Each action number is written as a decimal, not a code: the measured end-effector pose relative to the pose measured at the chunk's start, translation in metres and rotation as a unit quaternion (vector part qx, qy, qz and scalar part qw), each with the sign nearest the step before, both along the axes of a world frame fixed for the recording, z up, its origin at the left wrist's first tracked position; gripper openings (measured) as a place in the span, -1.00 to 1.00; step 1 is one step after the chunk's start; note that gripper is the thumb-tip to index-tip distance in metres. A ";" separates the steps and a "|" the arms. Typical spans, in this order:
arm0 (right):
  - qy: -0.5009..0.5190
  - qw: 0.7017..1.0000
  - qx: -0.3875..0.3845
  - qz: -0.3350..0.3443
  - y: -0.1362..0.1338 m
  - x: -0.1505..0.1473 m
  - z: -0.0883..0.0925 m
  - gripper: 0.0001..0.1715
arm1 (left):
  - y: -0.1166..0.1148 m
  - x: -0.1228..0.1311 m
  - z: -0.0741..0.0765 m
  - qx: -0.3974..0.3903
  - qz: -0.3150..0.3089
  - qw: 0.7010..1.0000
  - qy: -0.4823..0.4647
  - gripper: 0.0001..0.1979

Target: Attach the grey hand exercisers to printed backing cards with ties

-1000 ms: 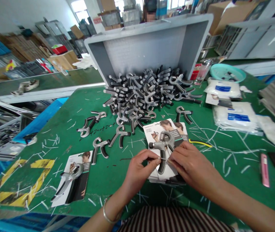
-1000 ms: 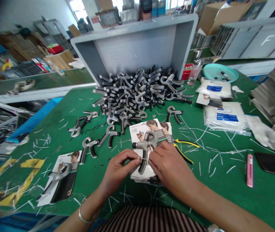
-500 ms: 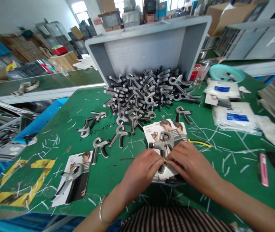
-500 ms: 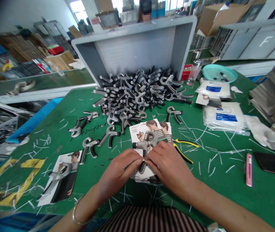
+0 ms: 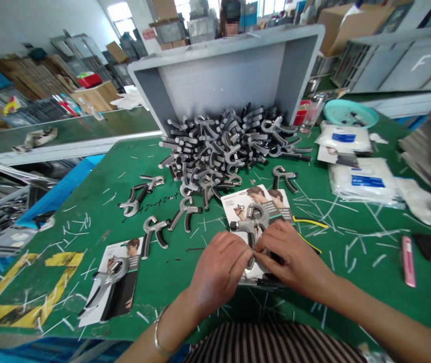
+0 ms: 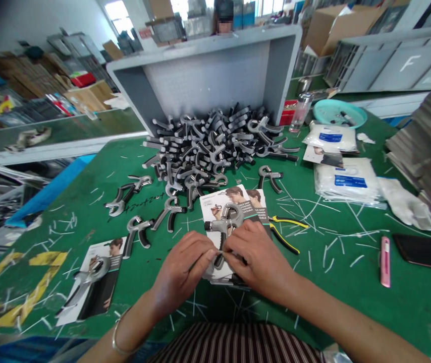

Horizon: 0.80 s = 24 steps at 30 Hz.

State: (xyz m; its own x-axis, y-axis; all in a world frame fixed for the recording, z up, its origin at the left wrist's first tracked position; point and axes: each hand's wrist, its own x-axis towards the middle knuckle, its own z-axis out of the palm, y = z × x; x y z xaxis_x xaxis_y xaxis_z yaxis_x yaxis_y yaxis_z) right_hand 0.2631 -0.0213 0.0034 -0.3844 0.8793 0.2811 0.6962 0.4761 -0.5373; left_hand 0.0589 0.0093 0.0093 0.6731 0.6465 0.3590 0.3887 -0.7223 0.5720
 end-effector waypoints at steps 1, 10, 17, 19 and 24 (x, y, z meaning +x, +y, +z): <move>0.024 1.000 -0.004 -0.003 0.000 0.001 -0.002 -0.86 | -0.004 0.000 -0.005 -0.020 0.010 1.000 -0.013 -0.88; 0.106 0.992 -0.002 0.073 0.007 -0.003 -0.010 -0.87 | -0.003 -0.006 -0.053 0.002 0.095 0.995 -0.027 -0.62; -0.026 0.983 0.060 -0.173 -0.019 0.086 -0.051 -0.81 | 0.009 -0.029 -0.031 -0.230 0.088 0.966 -0.081 -0.72; -0.121 0.959 0.038 -0.252 -0.019 0.120 -0.076 -0.48 | 0.016 -0.025 -0.028 -0.296 0.155 0.934 -0.124 -0.60; -0.240 0.939 -0.138 -0.204 0.001 0.149 -0.111 -0.25 | 0.036 0.008 -0.039 -0.367 0.191 0.906 -0.094 -0.20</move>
State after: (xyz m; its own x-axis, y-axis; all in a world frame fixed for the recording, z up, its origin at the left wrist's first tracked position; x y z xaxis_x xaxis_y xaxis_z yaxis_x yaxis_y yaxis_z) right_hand 0.4121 -0.0203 -0.1076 -0.0245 0.9949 -0.0979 0.9839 0.0067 -0.1786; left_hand 0.0670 0.0451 -0.0293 0.3212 0.9304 -0.1767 0.3762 0.0458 0.9254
